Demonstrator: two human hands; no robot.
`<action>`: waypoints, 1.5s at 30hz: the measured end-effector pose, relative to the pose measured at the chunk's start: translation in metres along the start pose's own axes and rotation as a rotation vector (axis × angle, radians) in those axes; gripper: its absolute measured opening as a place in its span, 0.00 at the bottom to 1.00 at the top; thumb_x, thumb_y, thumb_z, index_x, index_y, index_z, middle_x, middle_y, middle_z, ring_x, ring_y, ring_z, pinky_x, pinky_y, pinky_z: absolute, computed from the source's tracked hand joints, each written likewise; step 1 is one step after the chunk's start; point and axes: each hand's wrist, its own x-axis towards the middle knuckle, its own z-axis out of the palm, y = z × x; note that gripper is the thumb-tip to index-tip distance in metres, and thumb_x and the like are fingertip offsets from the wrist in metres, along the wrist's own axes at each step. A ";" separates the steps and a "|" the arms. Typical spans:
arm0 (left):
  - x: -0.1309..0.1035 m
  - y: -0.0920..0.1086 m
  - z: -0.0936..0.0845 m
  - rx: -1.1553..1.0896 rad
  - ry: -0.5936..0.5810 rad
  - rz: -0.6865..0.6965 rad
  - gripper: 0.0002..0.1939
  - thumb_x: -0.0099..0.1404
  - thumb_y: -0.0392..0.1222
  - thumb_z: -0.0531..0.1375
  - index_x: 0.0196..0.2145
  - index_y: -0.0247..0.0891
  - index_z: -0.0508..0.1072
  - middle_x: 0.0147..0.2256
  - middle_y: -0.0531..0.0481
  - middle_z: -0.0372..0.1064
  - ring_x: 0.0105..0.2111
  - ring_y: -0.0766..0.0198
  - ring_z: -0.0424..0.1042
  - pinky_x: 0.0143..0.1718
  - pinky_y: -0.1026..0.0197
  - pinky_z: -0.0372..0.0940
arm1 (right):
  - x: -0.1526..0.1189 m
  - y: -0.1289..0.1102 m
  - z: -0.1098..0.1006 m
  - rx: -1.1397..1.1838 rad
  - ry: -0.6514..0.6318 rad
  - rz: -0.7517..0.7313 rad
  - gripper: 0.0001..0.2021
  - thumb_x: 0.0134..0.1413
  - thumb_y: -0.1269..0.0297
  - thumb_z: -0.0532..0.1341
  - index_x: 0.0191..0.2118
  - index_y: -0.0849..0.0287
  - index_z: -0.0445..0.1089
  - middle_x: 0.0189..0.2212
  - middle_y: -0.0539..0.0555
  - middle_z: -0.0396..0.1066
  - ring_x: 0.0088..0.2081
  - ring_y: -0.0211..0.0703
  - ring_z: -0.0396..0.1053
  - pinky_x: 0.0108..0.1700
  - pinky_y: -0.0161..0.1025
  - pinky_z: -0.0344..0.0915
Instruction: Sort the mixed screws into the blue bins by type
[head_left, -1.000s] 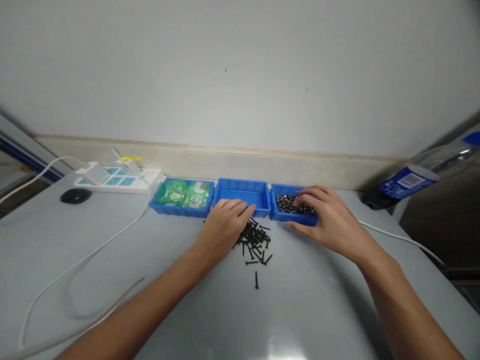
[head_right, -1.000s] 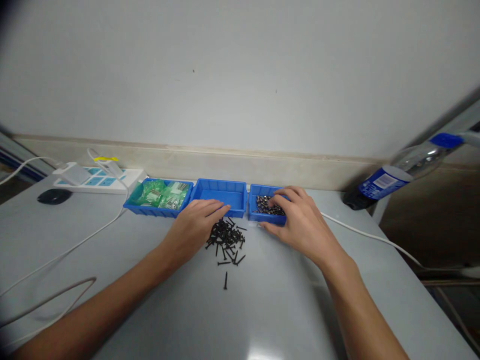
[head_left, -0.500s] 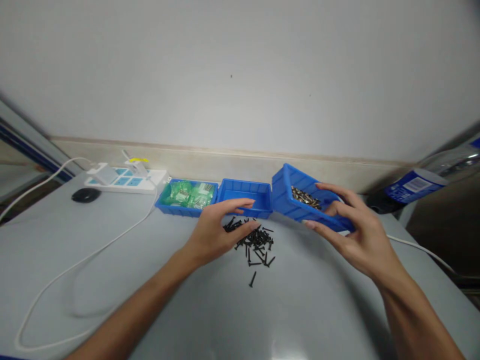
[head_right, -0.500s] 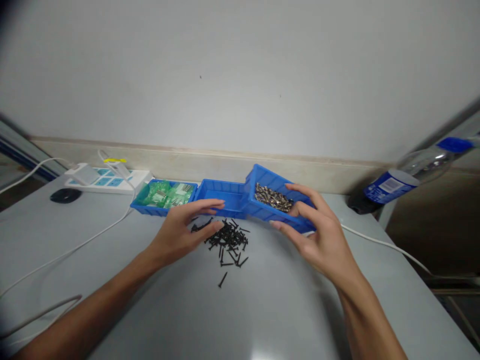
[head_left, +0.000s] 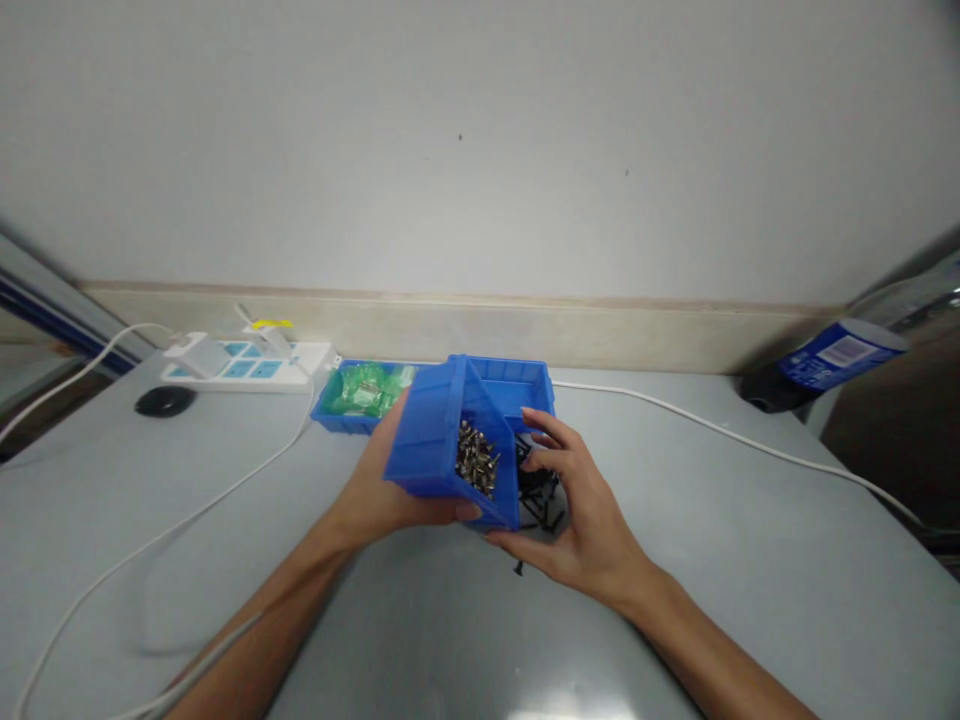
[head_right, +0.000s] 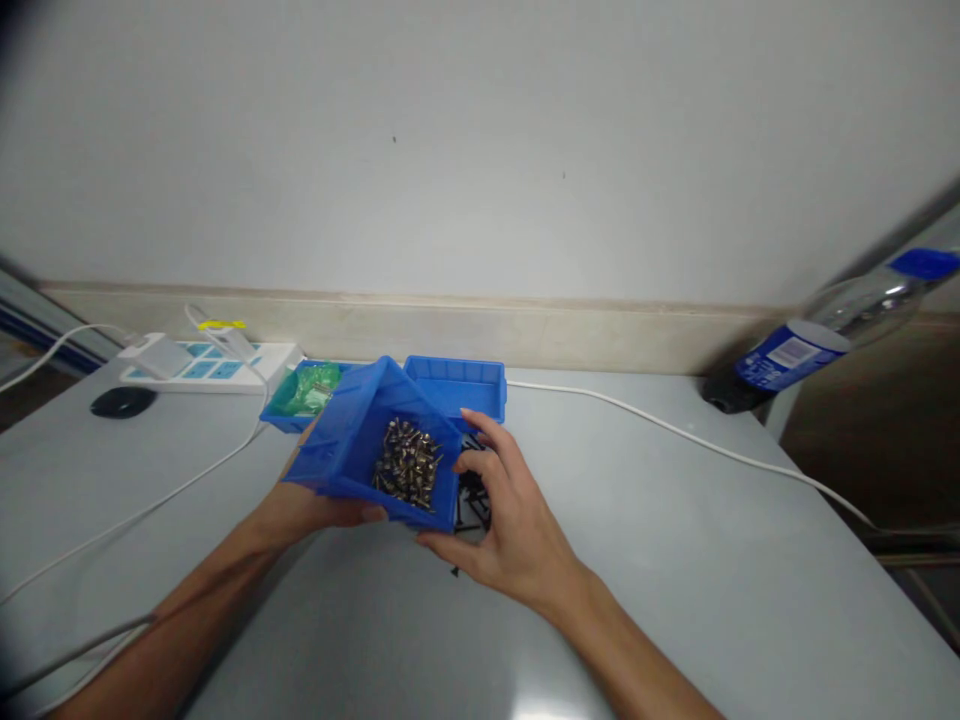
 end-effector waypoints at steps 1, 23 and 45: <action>0.001 0.002 -0.002 0.013 -0.020 0.017 0.52 0.44 0.63 0.74 0.61 0.37 0.63 0.54 0.37 0.71 0.51 0.41 0.73 0.52 0.41 0.71 | -0.003 0.004 0.003 0.011 -0.013 0.013 0.33 0.46 0.57 0.74 0.53 0.51 0.57 0.65 0.66 0.56 0.66 0.61 0.58 0.62 0.59 0.64; 0.003 0.022 0.013 0.303 -0.009 0.187 0.61 0.49 0.53 0.76 0.72 0.39 0.50 0.68 0.37 0.54 0.66 0.40 0.57 0.67 0.42 0.57 | -0.003 0.019 0.021 -0.057 -0.182 0.059 0.35 0.53 0.51 0.69 0.63 0.57 0.59 0.61 0.65 0.65 0.62 0.60 0.64 0.60 0.59 0.66; -0.017 -0.019 0.014 -0.289 0.444 -0.039 0.41 0.59 0.70 0.61 0.60 0.38 0.66 0.49 0.40 0.75 0.50 0.46 0.74 0.53 0.47 0.71 | -0.003 0.008 0.010 -0.096 0.045 -0.026 0.30 0.56 0.59 0.67 0.62 0.56 0.61 0.56 0.62 0.69 0.58 0.57 0.65 0.60 0.59 0.63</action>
